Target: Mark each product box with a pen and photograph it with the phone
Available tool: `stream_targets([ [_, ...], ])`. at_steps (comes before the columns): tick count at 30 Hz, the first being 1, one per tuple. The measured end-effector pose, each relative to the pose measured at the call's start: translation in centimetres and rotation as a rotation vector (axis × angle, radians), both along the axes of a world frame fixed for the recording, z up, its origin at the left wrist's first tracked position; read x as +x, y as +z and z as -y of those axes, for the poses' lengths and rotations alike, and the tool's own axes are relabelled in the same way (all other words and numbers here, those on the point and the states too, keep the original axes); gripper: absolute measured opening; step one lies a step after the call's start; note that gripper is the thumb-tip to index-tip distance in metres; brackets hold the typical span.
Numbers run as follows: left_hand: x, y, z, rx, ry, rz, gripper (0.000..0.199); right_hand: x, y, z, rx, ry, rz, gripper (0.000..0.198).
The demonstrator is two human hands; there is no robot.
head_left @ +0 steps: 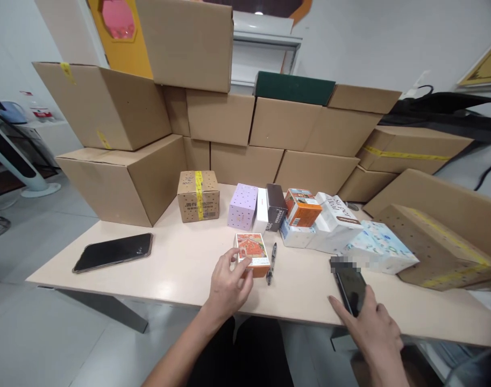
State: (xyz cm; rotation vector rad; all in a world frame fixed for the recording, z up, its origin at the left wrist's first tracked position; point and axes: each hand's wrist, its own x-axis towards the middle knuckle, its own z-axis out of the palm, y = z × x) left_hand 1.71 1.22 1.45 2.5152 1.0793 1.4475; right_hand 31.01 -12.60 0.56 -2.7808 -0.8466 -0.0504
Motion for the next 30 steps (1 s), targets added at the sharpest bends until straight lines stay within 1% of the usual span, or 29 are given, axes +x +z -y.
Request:
stream_targets([
  [2,0.1,0.1,-0.1,-0.005,-0.022,0.032,0.039,0.3,0.0,-0.2,-0.025,-0.004,-0.041,0.096],
  [6,-0.1,0.0,0.1,-0.016,-0.042,0.040,0.039,0.1,0.5,-0.9,0.003,-0.043,-0.020,0.093],
  [9,-0.2,-0.1,0.3,-0.032,-0.043,0.019,0.038,-0.3,0.6,-1.1,0.034,-0.014,0.001,0.092],
  [12,-0.2,-0.2,0.3,-0.044,-0.045,0.001,0.038,-0.9,0.3,-1.1,0.088,0.039,0.008,0.095],
  [14,-0.1,-0.2,0.2,-0.042,-0.049,0.002,0.038,-1.9,0.1,-1.1,0.192,0.133,-0.017,0.099],
  [16,-0.1,-0.3,0.1,-0.040,-0.056,0.006,0.038,-3.6,0.1,-1.3,0.344,0.275,-0.057,0.100],
  [18,-0.1,-0.4,0.0,-0.043,-0.070,0.016,0.040,-6.0,0.7,-1.8,0.486,0.399,-0.084,0.094],
  [21,-0.3,-0.7,0.0,-0.051,-0.093,0.058,0.048,-9.9,1.9,-2.9,0.628,0.539,-0.055,0.081],
  [23,-0.4,-0.9,0.0,-0.031,-0.083,0.102,0.056,-12.2,2.6,-3.9,0.696,0.651,-0.001,0.076],
  [25,-0.5,-1.0,-0.1,0.002,-0.063,0.140,0.063,-13.9,2.8,-5.0,0.739,0.738,0.071,0.072],
  [27,-0.5,-1.1,-0.2,0.019,-0.060,0.153,0.067,-15.0,2.6,-5.9,0.755,0.783,0.134,0.070],
  [30,-0.5,-1.0,-0.3,-0.003,-0.092,0.133,0.068,-15.8,2.0,-6.6,0.753,0.799,0.186,0.069],
])
